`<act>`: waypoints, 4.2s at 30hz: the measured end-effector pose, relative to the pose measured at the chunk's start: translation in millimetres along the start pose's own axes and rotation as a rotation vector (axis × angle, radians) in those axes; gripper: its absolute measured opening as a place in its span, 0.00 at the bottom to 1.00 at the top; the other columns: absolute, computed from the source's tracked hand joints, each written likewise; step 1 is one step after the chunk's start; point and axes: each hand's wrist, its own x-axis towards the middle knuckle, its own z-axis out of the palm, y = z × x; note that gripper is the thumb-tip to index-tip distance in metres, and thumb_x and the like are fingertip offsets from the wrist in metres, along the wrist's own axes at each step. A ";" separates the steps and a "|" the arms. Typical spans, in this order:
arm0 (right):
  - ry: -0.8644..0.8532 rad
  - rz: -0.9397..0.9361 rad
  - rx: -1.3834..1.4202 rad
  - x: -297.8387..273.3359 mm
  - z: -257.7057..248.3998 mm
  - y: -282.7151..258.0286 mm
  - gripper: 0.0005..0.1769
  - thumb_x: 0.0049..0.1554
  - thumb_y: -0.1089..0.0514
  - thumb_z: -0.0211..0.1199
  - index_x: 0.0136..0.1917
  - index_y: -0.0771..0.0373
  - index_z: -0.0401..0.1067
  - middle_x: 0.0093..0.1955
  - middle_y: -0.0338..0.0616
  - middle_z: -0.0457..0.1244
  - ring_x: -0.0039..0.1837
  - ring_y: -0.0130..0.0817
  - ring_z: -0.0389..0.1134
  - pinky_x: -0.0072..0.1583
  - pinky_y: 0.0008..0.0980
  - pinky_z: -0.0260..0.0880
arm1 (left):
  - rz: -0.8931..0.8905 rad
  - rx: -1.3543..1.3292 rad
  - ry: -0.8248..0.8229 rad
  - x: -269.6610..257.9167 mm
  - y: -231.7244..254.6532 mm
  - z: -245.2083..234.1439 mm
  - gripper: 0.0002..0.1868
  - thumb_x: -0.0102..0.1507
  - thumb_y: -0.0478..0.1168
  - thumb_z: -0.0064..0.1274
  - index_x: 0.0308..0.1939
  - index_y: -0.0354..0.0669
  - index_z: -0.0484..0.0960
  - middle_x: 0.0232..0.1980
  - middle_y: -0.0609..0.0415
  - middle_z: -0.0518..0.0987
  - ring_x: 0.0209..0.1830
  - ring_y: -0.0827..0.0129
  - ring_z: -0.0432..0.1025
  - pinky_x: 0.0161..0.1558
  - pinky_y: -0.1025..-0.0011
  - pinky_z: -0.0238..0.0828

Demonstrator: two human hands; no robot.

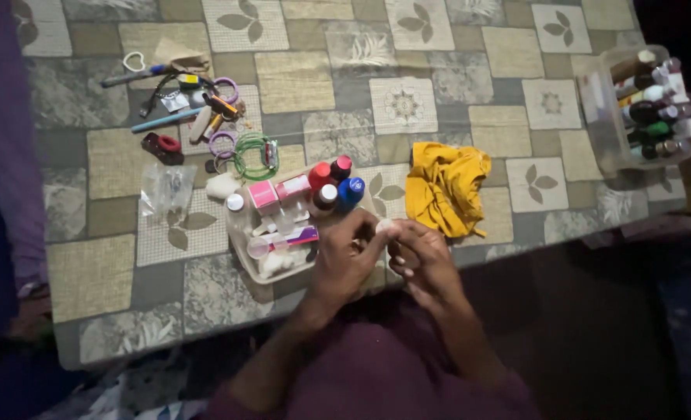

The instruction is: Organizing small medicine bottles and various supplies into containers on a table.

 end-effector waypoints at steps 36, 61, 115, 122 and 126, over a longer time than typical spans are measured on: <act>0.064 -0.684 -0.976 113.0 -205.8 -138.4 0.10 0.57 0.59 0.69 0.47 0.69 0.80 0.44 0.42 0.72 0.45 0.27 0.74 0.48 0.29 0.73 | -0.496 -0.994 0.203 82.6 -71.8 247.6 0.14 0.72 0.40 0.44 0.60 0.39 0.72 0.55 0.50 0.80 0.52 0.65 0.76 0.54 0.66 0.76; 0.313 -0.732 -0.676 90.8 -188.7 -146.4 0.08 0.59 0.59 0.70 0.48 0.68 0.79 0.45 0.38 0.69 0.43 0.19 0.67 0.44 0.21 0.67 | -0.610 -1.062 0.064 87.5 -93.0 219.1 0.14 0.73 0.43 0.42 0.55 0.36 0.70 0.54 0.46 0.79 0.53 0.63 0.76 0.59 0.62 0.74; 0.577 -0.866 -0.787 34.7 -405.7 -306.0 0.10 0.57 0.68 0.69 0.54 0.67 0.77 0.52 0.46 0.70 0.53 0.31 0.72 0.54 0.27 0.73 | -0.241 -0.107 -0.473 233.8 21.1 513.8 0.12 0.64 0.31 0.62 0.49 0.34 0.79 0.43 0.51 0.82 0.44 0.71 0.78 0.47 0.72 0.78; 0.393 -0.841 -0.642 46.7 -410.3 -285.6 0.06 0.58 0.69 0.67 0.50 0.66 0.77 0.49 0.46 0.72 0.50 0.32 0.75 0.52 0.30 0.76 | 0.094 0.204 -0.271 339.7 -5.1 559.9 0.09 0.62 0.27 0.57 0.46 0.35 0.84 0.43 0.48 0.83 0.43 0.65 0.82 0.44 0.70 0.81; 0.182 -0.713 -0.720 59.2 -396.3 -280.5 0.05 0.56 0.65 0.69 0.47 0.65 0.79 0.44 0.45 0.72 0.45 0.33 0.75 0.46 0.31 0.74 | 0.346 0.443 -0.283 377.2 -44.5 593.7 0.09 0.57 0.25 0.54 0.39 0.37 0.85 0.40 0.42 0.82 0.42 0.51 0.78 0.42 0.58 0.75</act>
